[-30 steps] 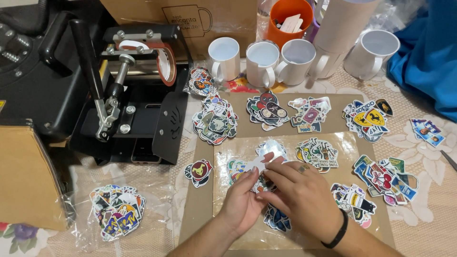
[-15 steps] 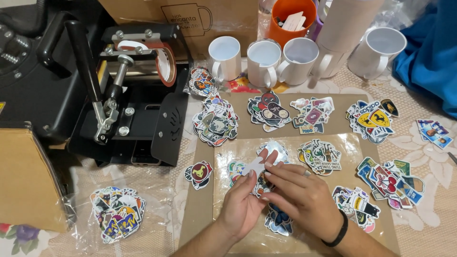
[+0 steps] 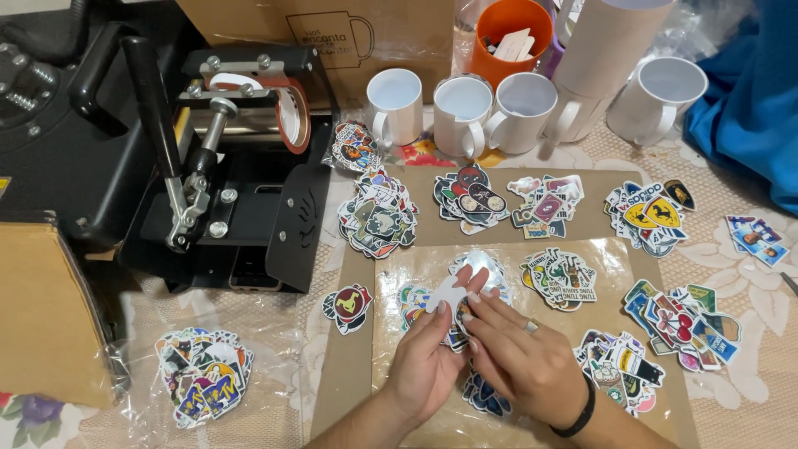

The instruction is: The person is sorting through a large variety of stickers, examining them individually and organizing them into different groups on the table or placing them into a plastic bag.

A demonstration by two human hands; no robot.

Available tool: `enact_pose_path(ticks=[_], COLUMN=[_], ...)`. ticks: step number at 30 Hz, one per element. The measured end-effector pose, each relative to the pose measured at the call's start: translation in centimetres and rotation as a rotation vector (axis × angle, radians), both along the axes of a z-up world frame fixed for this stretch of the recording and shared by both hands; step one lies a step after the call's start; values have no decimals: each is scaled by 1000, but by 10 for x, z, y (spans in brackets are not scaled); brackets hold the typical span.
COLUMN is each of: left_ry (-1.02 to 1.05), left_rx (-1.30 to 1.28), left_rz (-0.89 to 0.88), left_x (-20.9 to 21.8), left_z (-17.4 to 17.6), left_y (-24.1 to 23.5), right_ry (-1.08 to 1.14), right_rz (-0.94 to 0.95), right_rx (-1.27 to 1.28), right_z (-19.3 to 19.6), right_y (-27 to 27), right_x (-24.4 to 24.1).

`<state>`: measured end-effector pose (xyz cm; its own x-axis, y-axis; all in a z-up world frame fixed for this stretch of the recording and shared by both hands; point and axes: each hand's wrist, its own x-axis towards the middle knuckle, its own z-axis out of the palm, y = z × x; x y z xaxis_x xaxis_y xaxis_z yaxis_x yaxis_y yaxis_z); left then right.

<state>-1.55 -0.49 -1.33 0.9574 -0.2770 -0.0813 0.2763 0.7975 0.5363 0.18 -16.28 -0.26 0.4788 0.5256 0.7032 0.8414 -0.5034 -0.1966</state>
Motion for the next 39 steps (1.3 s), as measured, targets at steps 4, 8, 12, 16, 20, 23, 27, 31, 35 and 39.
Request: enact_pose_path(ticks=[4, 8, 12, 16, 20, 23, 27, 31, 35, 39], left_ry=[19, 61, 168, 340, 490, 565, 634, 584, 550, 427], left_rx=[26, 148, 191, 127, 115, 157, 242, 288, 361, 413], left_rz=[-6, -9, -6, 3, 58, 57, 54, 28, 11, -155], left_x=[-1, -1, -1, 3, 5, 2, 5, 3, 2, 0], left_z=[4, 6, 12, 29, 38, 48, 67, 51, 41, 21], left_y=[0, -1, -1, 1, -3, -9, -18, -19, -17, -10], right_ry=[-62, 6, 222, 347, 130, -29, -206, -236, -112, 19], right_rz=[-49, -100, -197, -289, -333, -396, -405, -281, -284, -342], right_rx=[-2, 63, 251, 455, 315, 161, -208, -371, -432, -260], right_z=[-3, -7, -3, 13, 54, 63, 42, 6, -11, -5], right_y=[-1, -4, -3, -8, -60, -109, -157, -174, -170, -169], right_x=[-1, -2, -5, 4, 5, -17, -42, -59, -64, -54])
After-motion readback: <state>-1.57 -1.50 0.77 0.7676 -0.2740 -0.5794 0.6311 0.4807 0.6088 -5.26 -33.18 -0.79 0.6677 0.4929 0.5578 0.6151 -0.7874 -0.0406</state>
